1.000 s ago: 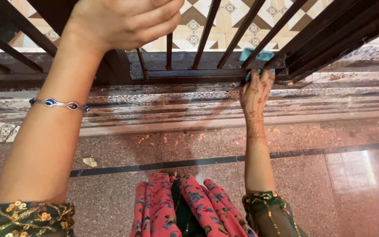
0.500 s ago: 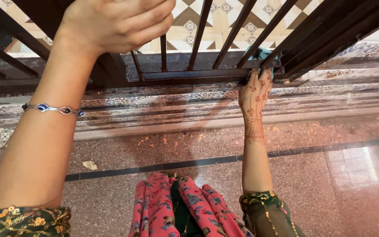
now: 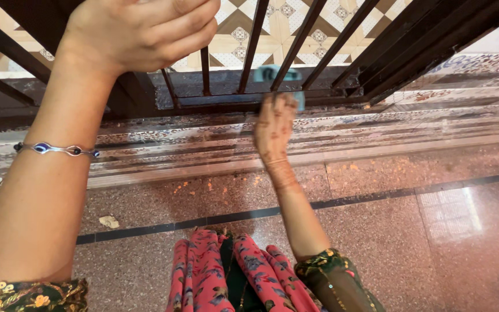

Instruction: The person wipes the vertical bars and the horizontal frame of a dark metal gate by hand using a blue cloth.

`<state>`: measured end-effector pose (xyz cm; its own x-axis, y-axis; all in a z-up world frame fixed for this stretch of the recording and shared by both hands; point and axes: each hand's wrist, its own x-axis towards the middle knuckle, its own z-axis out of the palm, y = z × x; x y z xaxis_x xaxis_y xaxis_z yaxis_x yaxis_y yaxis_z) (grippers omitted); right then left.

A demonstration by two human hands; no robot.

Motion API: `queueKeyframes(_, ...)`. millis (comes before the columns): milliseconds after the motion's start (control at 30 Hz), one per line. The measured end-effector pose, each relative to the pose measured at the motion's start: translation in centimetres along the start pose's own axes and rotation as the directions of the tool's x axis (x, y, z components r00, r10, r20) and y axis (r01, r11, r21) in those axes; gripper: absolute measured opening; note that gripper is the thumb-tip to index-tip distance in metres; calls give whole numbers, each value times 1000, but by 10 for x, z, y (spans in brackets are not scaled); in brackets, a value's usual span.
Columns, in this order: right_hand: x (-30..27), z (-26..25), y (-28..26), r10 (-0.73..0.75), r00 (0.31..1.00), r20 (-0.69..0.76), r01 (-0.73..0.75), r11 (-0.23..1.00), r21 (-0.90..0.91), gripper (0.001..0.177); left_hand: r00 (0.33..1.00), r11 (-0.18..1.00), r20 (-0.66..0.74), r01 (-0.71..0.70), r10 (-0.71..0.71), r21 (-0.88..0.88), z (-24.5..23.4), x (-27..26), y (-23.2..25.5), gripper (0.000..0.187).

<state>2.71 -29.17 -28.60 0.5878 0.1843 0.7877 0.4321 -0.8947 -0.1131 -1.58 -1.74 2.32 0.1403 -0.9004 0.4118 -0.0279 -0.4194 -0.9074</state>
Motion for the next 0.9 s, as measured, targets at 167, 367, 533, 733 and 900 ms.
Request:
queueKeyframes(167, 9, 7, -72, -10, 980, 200, 1, 999, 46, 56, 999, 996, -19, 43, -44, -82, 4, -9, 3, 12)
queueKeyframes(367, 6, 16, -125, -145, 970, 196, 106, 975, 195, 59, 998, 999, -44, 35, -36, -22, 5, -5, 2, 17)
queueKeyframes(533, 12, 15, -151, -155, 953, 260, 91, 966, 241, 53, 997, 998, -63, 43, -46, -40, 11, -13, 6, 15)
queueKeyframes(733, 17, -12, -144, -229, 951, 210, 135, 914, 383, 67, 996, 997, -60, 58, -62, -60, 21, -20, 13, 19)
queueKeyframes(900, 20, -20, -145, -235, 945, 226, 143, 921, 362, 64, 996, 996, -51, 77, -79, -50, 20, -19, 16, 19)
